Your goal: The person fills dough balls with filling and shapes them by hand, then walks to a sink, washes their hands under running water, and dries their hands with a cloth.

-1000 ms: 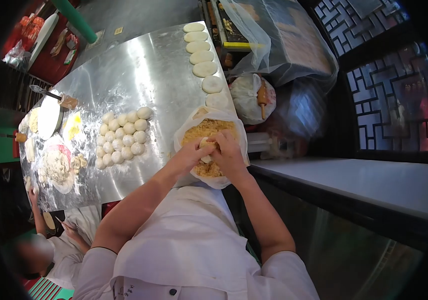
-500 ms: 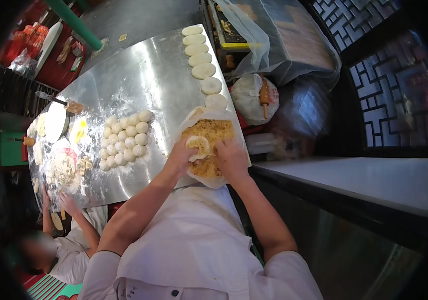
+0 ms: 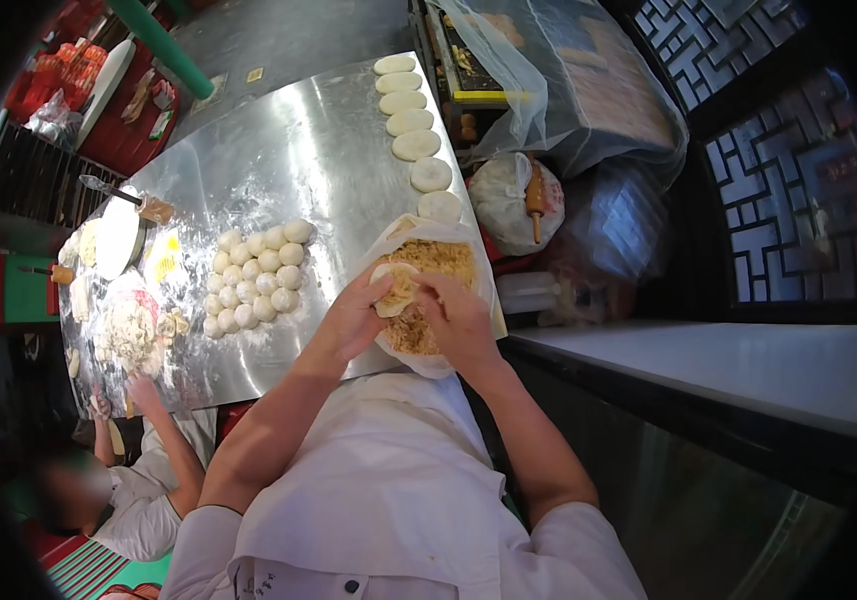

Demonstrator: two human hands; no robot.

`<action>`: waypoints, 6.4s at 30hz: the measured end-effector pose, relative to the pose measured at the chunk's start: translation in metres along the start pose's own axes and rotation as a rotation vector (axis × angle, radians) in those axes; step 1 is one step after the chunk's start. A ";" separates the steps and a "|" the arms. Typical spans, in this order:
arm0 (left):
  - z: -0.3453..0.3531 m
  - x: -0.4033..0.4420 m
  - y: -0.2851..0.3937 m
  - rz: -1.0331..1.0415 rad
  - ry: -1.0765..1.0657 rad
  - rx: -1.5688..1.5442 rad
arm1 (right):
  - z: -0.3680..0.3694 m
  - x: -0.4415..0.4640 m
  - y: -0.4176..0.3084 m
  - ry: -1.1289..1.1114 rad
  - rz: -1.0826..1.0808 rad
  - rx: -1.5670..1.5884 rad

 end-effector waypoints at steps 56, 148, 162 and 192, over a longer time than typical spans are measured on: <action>-0.021 -0.058 0.109 0.550 0.302 0.423 | 0.098 0.029 -0.107 -0.120 -0.290 0.106; -0.026 0.019 -0.026 0.141 0.230 0.493 | 0.007 -0.010 0.054 -0.021 0.045 -0.032; -0.010 0.002 -0.017 0.144 0.197 0.318 | 0.003 -0.012 0.069 0.003 0.324 0.248; 0.044 -0.017 -0.014 0.080 -0.041 0.362 | -0.005 -0.004 0.011 -0.127 -0.298 0.113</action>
Point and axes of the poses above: each hand's wrist, its own x-axis towards the middle knuckle, its own z-axis out of the palm, y = z × x, the point moved 9 cm from there along x, towards the middle knuckle, and after that the axes turned 2 degrees about -x, right-handed, at the moved point
